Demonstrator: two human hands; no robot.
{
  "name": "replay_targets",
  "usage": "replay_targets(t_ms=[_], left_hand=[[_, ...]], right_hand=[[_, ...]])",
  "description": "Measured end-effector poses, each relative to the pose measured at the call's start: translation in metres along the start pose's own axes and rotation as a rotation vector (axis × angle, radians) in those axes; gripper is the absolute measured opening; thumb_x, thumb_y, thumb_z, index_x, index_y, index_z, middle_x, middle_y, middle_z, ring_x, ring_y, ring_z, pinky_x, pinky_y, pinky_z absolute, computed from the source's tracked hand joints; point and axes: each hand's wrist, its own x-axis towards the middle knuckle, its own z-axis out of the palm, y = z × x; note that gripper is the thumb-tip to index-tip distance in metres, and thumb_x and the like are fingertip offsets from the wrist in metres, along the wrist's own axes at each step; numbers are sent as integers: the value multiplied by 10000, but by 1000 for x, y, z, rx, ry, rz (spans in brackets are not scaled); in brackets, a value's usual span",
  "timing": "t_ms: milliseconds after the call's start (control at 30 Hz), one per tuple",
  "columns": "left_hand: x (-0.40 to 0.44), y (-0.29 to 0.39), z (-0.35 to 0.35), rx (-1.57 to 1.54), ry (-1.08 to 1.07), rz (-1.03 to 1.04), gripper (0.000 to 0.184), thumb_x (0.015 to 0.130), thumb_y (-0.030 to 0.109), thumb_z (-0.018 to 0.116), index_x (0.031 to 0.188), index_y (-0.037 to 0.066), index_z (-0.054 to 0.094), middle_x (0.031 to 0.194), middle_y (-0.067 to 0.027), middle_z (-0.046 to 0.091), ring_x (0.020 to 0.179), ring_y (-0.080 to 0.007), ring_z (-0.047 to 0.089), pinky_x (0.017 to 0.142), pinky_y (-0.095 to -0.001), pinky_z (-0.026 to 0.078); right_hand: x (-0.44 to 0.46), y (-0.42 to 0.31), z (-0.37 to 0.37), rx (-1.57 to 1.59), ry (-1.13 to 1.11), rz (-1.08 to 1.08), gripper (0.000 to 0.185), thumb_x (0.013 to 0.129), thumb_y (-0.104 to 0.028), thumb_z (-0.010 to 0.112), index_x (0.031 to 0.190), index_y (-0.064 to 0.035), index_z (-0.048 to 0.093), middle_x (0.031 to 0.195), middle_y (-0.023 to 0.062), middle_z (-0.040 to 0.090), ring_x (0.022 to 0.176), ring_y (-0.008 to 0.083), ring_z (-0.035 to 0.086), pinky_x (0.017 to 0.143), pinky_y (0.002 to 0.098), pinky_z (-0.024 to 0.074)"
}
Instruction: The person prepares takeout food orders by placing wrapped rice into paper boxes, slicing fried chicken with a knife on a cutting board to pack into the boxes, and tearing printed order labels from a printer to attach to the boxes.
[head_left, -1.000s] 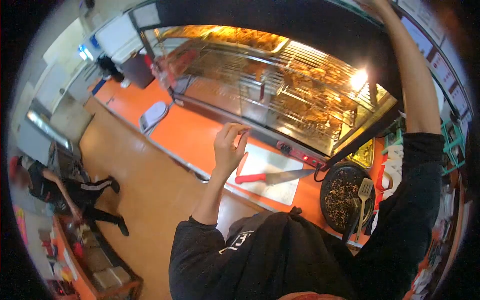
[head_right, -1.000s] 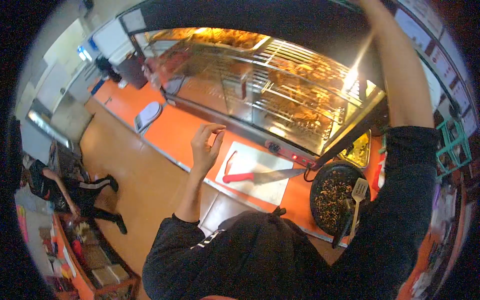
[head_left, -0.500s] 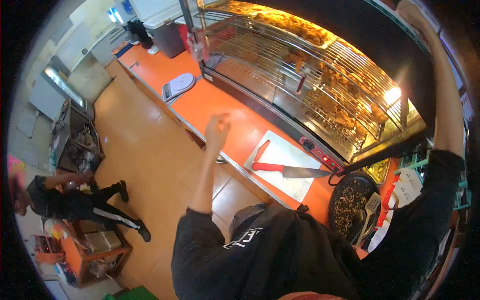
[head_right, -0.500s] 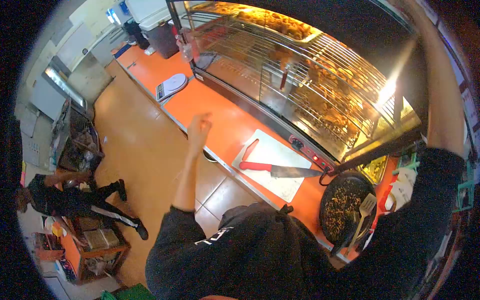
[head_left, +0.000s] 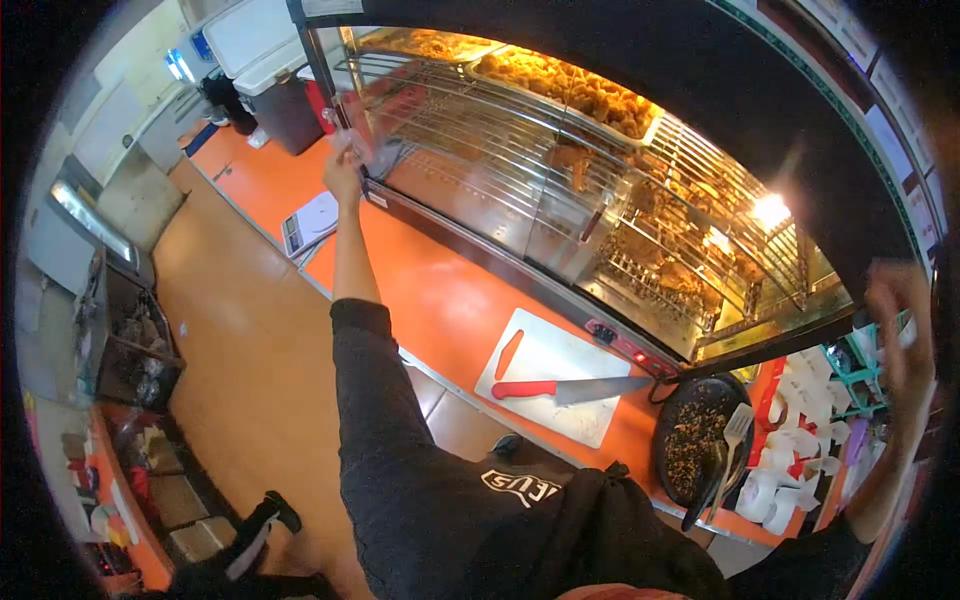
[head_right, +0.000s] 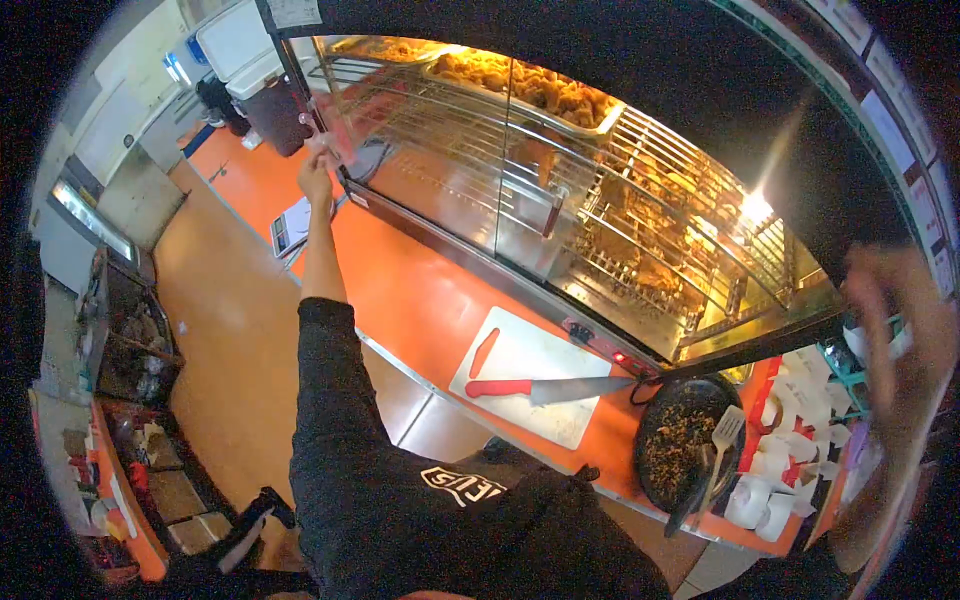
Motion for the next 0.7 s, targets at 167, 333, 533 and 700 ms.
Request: replay_targets(t_ms=[167, 333, 533, 700], left_hand=[[6, 58, -50, -19, 173, -145, 95, 746, 63, 588, 792, 42, 668, 720, -72, 650, 676, -135, 610, 610, -252, 445], [-46, 155, -76, -141, 35, 64, 106, 737, 21, 567, 800, 25, 652, 697, -59, 630, 664, -103, 583, 598, -246, 436], [-192, 293, -125, -518, -264, 31, 103, 745, -60, 540, 809, -14, 606, 788, -79, 603, 739, -138, 566, 656, -247, 447], [-254, 324, -136, -483, -491, 44, 134, 744, -69, 532, 804, 11, 621, 756, -96, 582, 714, -163, 552, 614, -250, 434]], right_hand=[[-34, -55, 32, 339, -377, -129, 171, 652, -83, 640, 809, -33, 598, 742, 109, 580, 715, 255, 559, 649, 323, 412], [-24, -81, 127, 744, -236, -109, 118, 700, -169, 632, 743, -61, 613, 665, 85, 577, 599, 235, 566, 538, 308, 431], [14, -177, 226, 1192, 124, 214, 252, 693, -210, 659, 857, -29, 595, 684, 108, 597, 628, 232, 592, 582, 320, 463], [-22, -171, 263, 1226, 87, 346, 184, 688, -150, 645, 815, -29, 590, 609, 109, 573, 554, 202, 573, 536, 306, 455]])
